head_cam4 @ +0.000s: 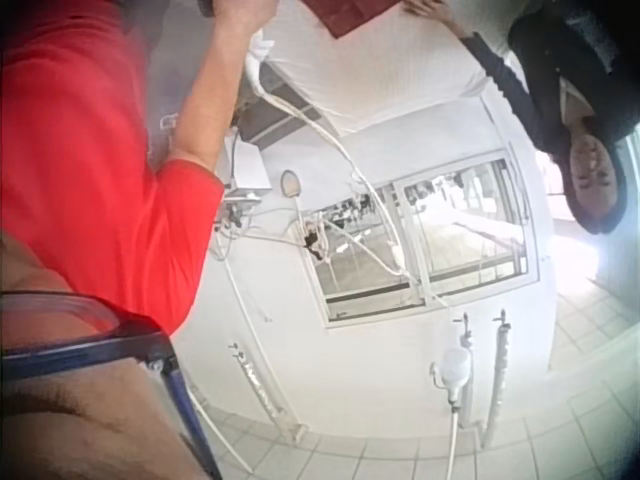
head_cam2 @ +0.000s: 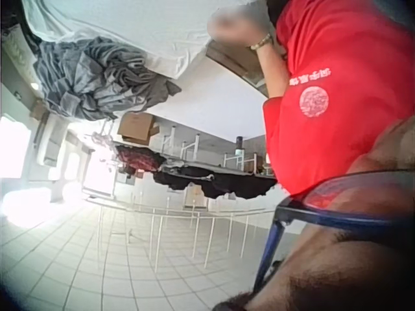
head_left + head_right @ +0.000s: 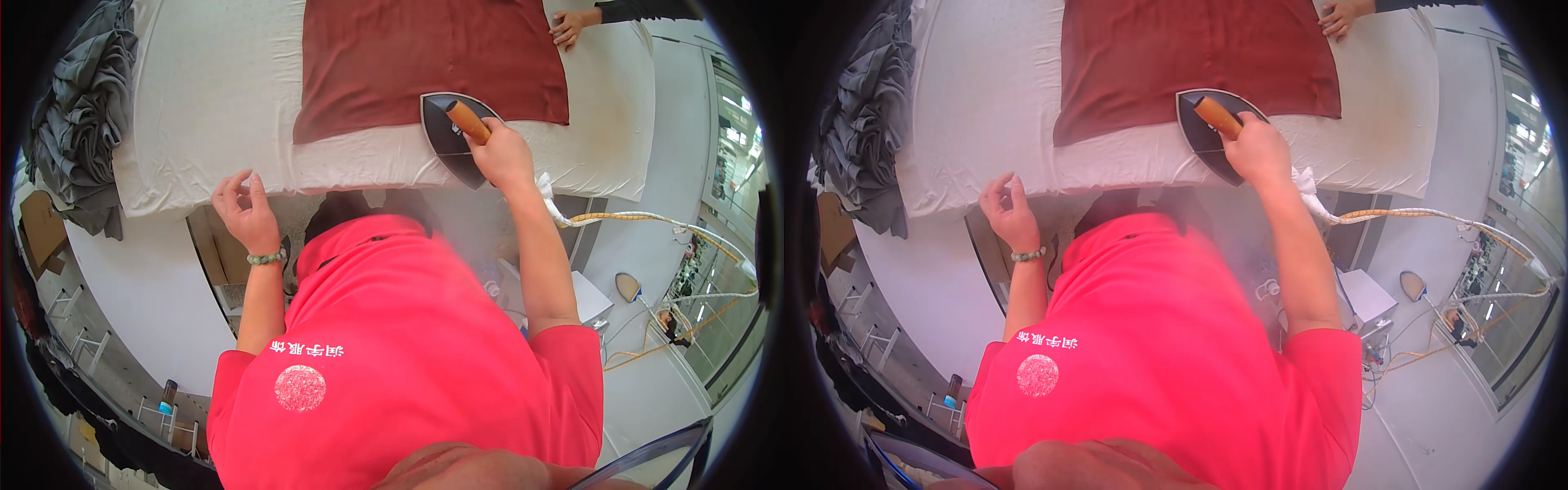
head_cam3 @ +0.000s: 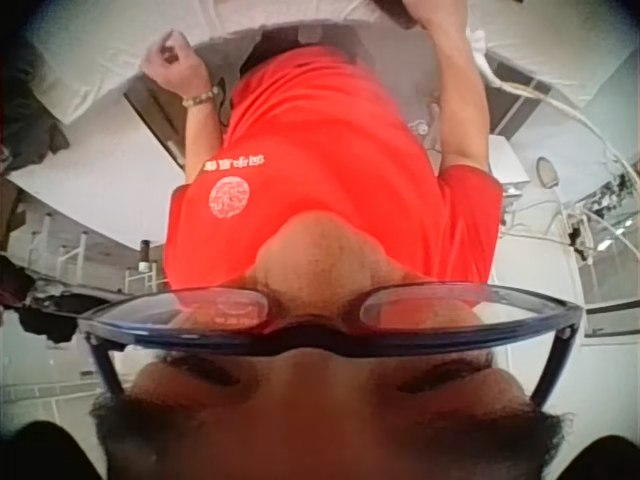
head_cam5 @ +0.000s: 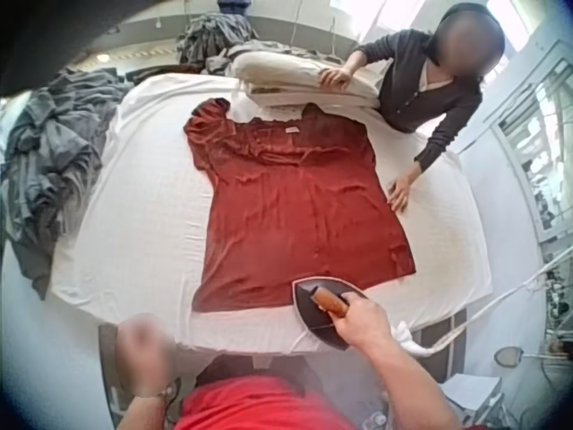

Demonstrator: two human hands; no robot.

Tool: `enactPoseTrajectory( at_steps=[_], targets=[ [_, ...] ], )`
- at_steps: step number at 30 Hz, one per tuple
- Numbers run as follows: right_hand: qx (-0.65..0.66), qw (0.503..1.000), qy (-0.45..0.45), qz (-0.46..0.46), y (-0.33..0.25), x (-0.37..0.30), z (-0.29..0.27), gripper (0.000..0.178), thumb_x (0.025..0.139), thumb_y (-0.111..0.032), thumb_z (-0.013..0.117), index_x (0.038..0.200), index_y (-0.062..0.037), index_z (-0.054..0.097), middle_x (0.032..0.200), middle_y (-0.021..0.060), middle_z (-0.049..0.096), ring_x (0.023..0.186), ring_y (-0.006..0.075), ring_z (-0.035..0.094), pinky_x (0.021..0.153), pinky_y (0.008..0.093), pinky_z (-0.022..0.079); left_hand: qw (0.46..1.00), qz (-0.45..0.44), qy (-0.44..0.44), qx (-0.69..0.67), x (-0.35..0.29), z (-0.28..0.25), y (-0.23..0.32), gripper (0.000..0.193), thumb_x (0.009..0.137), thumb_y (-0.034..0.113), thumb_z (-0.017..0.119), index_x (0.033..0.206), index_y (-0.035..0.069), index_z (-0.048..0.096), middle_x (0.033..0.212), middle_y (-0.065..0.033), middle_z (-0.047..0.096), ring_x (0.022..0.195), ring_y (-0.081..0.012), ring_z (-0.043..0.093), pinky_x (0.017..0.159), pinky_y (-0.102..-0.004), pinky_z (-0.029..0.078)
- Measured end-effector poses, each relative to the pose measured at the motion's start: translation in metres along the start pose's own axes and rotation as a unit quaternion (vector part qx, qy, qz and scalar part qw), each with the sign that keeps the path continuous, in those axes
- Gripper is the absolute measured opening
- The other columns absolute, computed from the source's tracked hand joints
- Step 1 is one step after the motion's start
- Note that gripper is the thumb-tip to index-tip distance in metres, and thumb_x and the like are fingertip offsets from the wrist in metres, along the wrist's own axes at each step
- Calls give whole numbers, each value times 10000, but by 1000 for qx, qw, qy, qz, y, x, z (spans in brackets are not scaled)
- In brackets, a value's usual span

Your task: Ironing a red shirt on a table in a garment factory.

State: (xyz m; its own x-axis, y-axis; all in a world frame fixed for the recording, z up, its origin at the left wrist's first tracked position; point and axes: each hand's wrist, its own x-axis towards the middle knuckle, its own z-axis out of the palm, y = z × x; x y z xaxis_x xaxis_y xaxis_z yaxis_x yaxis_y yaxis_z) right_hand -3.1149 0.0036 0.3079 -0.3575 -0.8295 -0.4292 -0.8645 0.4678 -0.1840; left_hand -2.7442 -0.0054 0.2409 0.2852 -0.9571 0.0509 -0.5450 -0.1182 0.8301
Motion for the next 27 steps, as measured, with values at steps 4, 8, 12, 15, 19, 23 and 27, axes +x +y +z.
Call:
enactPoseTrajectory(
  at_steps=[4, 8, 12, 15, 19, 23, 27],
  targets=[
    [-38, 997, 19, -62, -24, -1, 11, 340, 848, -307, 656, 1049, -34, 628, 869, 210, 701, 835, 391, 684, 757, 484, 544, 1000, -3, 19, 18, -1, 1, 7, 176, 894, 135, 674, 1061, 80, 679, 1223, -79, 527, 959, -179, 554, 820, -310, 478],
    [-40, 984, -58, -162, -82, -6, 27, 274, 809, -218, 636, 974, -1, 604, 835, 216, 697, 801, 388, 692, 729, 486, 554, 998, 27, 43, 48, -6, 5, 13, 191, 895, 151, 677, 1070, 76, 677, 1288, -105, 484, 1049, -208, 531, 876, -342, 469],
    [-15, 967, -88, -240, -126, -12, 37, 249, 801, -188, 607, 945, 15, 605, 830, 227, 696, 799, 391, 697, 731, 485, 557, 996, 28, 64, 46, -20, 5, 14, 202, 893, 159, 681, 1077, 75, 675, 1309, -124, 467, 1129, -235, 502, 922, -363, 453],
    [-17, 967, -86, -237, -123, -8, 36, 246, 804, -185, 599, 940, 20, 607, 833, 235, 694, 809, 396, 695, 740, 488, 555, 997, 8, 67, 47, -31, 6, 13, 208, 894, 165, 682, 1078, 70, 671, 1329, -125, 454, 1186, -245, 477, 942, -365, 448],
    [-50, 979, -72, -186, -94, 3, 26, 248, 822, -202, 609, 980, -11, 623, 868, 224, 698, 848, 392, 691, 768, 494, 547, 994, 1, 85, 68, -40, 1, 11, 212, 895, 167, 683, 1081, 67, 666, 1329, -128, 453, 1195, -250, 476, 949, -361, 446],
    [-46, 994, -8, -101, -34, 16, 0, 297, 853, -286, 627, 992, -24, 643, 903, 219, 703, 903, 381, 683, 803, 485, 538, 996, -17, 86, 29, -44, -2, 3, 201, 877, 144, 688, 1060, 64, 661, 1313, -129, 448, 1229, -270, 439, 967, -399, 422],
    [-31, 997, 20, -61, -11, 22, -4, 333, 854, -334, 661, 1059, -71, 658, 905, 198, 702, 895, 387, 672, 792, 482, 531, 997, -22, 75, 21, -45, -2, 1, 195, 876, 139, 685, 1052, 61, 661, 1316, -128, 447, 1228, -274, 439, 978, -404, 412]
  ],
)
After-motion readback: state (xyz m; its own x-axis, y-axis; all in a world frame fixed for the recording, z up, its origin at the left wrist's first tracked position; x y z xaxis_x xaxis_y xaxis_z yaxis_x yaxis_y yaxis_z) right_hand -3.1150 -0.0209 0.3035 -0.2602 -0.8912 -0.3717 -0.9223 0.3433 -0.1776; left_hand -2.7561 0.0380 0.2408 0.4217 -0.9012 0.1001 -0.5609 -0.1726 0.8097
